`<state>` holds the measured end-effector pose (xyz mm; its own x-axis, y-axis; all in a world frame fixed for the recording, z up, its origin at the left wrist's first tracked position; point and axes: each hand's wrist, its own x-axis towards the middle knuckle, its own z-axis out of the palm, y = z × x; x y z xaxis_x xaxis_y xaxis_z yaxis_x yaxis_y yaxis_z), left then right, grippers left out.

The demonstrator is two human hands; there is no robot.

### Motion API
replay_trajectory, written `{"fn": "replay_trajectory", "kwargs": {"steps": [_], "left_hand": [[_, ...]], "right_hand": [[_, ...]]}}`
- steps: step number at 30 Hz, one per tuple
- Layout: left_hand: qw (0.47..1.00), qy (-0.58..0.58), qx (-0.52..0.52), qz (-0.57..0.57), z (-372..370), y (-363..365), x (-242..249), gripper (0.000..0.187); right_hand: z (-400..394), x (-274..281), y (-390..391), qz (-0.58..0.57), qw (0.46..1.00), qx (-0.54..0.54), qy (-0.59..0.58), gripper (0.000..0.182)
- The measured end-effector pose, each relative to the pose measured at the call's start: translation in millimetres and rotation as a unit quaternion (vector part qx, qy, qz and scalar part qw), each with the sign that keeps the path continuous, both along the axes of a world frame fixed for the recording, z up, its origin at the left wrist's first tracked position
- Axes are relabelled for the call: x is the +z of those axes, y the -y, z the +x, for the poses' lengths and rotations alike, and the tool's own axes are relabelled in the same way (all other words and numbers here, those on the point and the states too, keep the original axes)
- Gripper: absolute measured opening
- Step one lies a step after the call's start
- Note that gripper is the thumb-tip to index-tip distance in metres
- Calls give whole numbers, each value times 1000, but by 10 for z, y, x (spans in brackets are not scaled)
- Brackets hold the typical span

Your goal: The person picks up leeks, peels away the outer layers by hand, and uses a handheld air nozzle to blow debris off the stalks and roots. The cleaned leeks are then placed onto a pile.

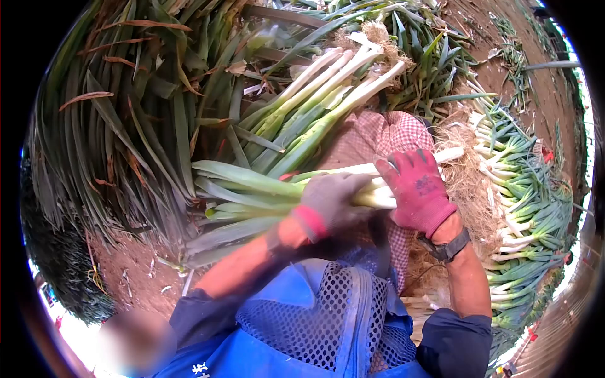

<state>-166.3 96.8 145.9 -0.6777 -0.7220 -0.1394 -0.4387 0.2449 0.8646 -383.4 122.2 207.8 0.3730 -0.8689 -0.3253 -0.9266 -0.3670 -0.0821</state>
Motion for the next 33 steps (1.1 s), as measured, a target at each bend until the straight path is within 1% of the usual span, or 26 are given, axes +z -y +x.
{"fn": "replay_trajectory", "kwargs": {"steps": [1,2,3,4,6,7,9,11,13,14,15,16,17,19,20,21,22,23,24,25,27,29,30,31,32,33], "left_hand": [[1000,1,-5,-2,38,-14,12,51],[998,-38,16,-51,76,-50,32,46],[991,-78,37,-99,101,-73,47,40],[991,-80,35,-98,117,-73,74,40],[966,-93,98,-222,162,-56,179,32],[966,-91,100,-221,195,-47,272,32],[974,-108,130,-151,270,-44,447,26],[982,-182,41,32,276,-117,446,23],[960,-154,-69,224,180,-228,356,24],[961,-151,-66,223,127,-223,354,24],[928,-91,-115,344,70,-186,343,25],[874,-29,-160,458,19,-146,329,26],[855,-58,-172,486,-23,-156,114,32],[736,-260,-90,619,-52,-310,-345,43],[809,-275,-87,512,-44,-334,-295,49],[811,-274,-83,510,-61,-354,-414,49],[723,-307,-27,618,-88,-337,-480,49],[618,-335,32,711,-101,-347,-533,48],[591,-377,96,707,-110,-385,-580,50],[591,-379,103,705,-135,-393,-572,50],[574,-439,187,666,-194,-443,-575,49],[576,-462,173,652,-200,-375,-521,48],[583,-464,163,646,-190,-352,-512,48],[590,-467,151,642,-176,-350,-511,47],[599,-461,128,642,-153,-366,-526,55],[600,-461,130,640,-134,-386,-522,55]], "right_hand": [[-1,10,18,-10,1000,6,24,75],[-8,24,31,-19,999,12,47,66],[-6,40,46,-20,999,8,46,66],[4,55,66,-12,999,15,31,64],[-6,15,77,7,1000,20,13,62],[-6,-1,74,8,1000,22,14,62],[3,-20,107,19,999,33,0,61],[17,-40,210,48,998,34,-3,58],[9,-73,349,80,996,33,-6,55],[-4,-88,454,117,993,31,-7,57],[-3,-97,555,154,988,30,-9,60],[15,-88,633,128,991,43,-8,55],[60,-21,743,153,988,29,-9,52],[166,140,912,133,988,72,-26,52],[209,192,981,130,988,76,-23,52],[249,230,1039,149,987,50,-13,52],[282,237,1073,170,985,25,-3,53],[286,206,1086,172,985,30,0,53],[257,149,1093,174,984,24,4,54],[226,86,1102,177,984,19,9,55],[153,-59,1059,183,982,20,32,59],[120,-149,998,119,990,29,74,67],[107,-120,999,146,988,15,39,76],[121,-84,1024,147,988,22,43,76],[126,-48,1053,198,980,1,20,79],[125,13,1084,246,969,-22,-4,82]]}}
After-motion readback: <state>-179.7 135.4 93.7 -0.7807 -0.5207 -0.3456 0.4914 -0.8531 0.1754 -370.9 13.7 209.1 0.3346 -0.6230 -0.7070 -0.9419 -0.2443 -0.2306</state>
